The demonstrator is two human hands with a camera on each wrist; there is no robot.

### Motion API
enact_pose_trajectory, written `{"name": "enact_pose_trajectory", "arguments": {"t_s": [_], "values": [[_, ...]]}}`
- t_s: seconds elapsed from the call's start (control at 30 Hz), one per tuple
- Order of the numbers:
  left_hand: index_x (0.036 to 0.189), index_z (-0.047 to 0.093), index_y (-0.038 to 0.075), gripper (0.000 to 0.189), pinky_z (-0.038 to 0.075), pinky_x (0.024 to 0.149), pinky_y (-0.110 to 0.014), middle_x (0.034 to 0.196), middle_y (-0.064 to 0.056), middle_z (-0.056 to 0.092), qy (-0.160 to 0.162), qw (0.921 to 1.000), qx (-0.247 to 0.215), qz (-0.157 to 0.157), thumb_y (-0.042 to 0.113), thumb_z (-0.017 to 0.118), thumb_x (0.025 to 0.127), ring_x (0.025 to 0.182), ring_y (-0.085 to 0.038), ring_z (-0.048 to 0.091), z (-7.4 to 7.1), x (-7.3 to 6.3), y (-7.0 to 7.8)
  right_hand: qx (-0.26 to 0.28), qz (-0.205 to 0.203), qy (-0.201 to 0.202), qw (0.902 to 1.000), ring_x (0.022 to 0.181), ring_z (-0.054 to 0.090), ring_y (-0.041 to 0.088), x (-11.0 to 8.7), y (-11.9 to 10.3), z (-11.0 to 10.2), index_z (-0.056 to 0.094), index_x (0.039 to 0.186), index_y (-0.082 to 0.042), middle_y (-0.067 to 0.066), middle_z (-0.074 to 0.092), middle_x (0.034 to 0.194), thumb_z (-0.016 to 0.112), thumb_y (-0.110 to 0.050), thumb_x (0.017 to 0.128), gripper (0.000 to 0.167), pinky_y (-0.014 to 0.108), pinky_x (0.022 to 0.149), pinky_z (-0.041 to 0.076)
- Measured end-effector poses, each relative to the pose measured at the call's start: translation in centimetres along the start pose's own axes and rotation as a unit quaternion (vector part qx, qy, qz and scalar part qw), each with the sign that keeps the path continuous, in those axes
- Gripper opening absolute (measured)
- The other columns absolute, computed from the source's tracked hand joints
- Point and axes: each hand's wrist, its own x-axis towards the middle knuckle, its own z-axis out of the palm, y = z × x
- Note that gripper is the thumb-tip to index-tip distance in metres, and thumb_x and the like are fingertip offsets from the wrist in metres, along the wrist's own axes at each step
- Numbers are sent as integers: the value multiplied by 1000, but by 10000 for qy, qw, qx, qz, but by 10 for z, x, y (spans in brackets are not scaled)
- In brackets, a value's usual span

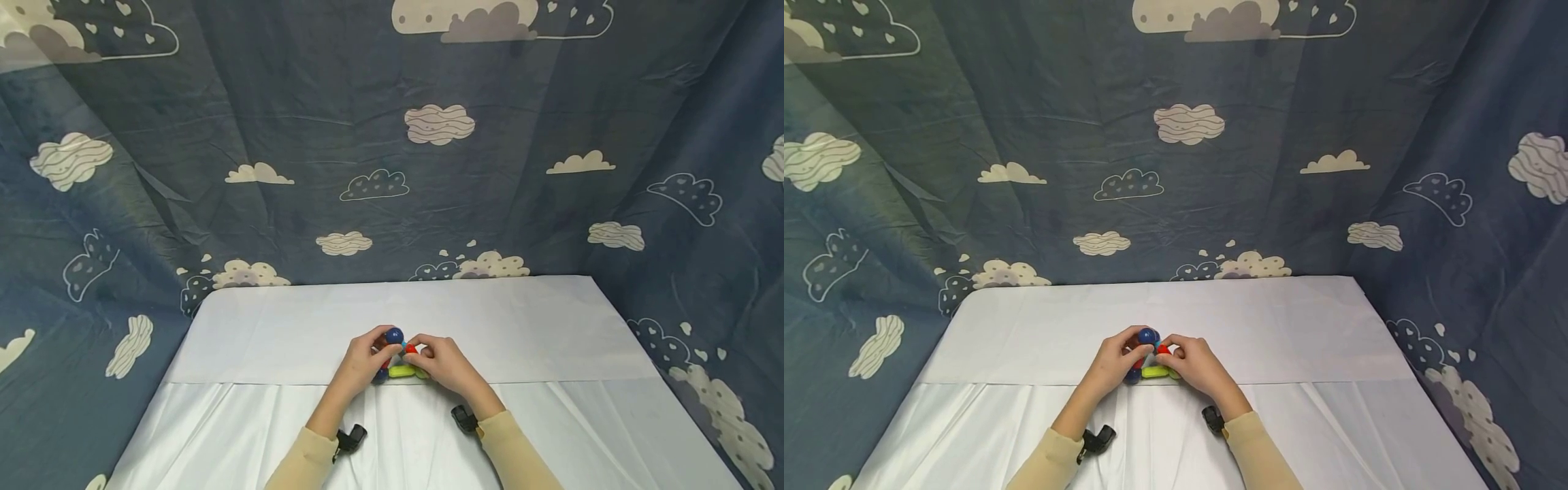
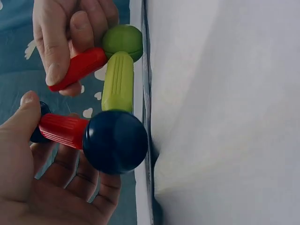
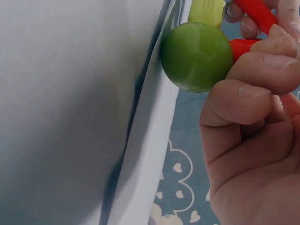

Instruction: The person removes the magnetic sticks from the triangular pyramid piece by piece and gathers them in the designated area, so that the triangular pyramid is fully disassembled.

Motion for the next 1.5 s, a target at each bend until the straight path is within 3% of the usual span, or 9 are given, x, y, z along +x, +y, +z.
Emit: {"name": "enact_pose_trajectory", "arguments": {"t_s": [0.23,0.43,0.57,0.73,1.03,1.23,1.5], "values": [[132,71,21,39,56,79,-25,104,0,74,431,9982,-239,-334,42,75,99,93,-11,67,-4,1,-3,-158,-25,189,9997,55,45,7,2,2,-4,74,116,-16,-7,54,62,74,-28,101,19,21,55,37],[130,70,17,37,55,84,-25,112,-2,71,978,9930,-395,-533,34,77,98,99,-13,65,-11,0,-3,-94,228,505,9984,63,50,12,3,5,-11,76,111,-13,-3,58,70,78,-23,97,17,22,59,39],[132,68,16,37,54,84,-28,112,-4,72,1139,9903,-452,-662,29,75,99,96,-15,64,-19,1,-8,-180,437,588,9971,68,52,14,2,7,-18,77,108,-12,-2,59,74,78,-21,95,15,22,60,40],[137,66,18,38,56,87,-34,114,-4,73,1045,9914,-210,-755,30,71,101,99,-16,65,-32,1,-18,-403,540,509,9964,72,53,14,-1,10,-27,77,104,-16,-2,58,77,79,-22,94,12,23,63,42],[126,74,22,31,53,86,-34,117,-2,75,874,9904,248,-1043,33,76,98,105,-19,67,-53,-2,-34,-928,624,26,9937,72,52,16,-7,13,-45,74,98,-16,-1,60,76,80,-18,92,8,28,64,42],[131,74,21,35,55,90,-40,114,-4,77,786,9888,465,-1182,33,77,98,104,-19,68,-57,-3,-40,-1057,1092,-243,9881,70,55,18,-9,21,-47,72,95,-14,1,64,80,82,-17,91,11,29,64,45],[128,75,15,33,50,109,-55,117,-9,78,699,9887,620,-1172,23,78,96,117,-31,70,-55,-5,-44,-1199,1376,-512,9819,73,56,17,-10,25,-45,73,88,-14,0,66,82,86,-19,88,13,28,64,45]]}}
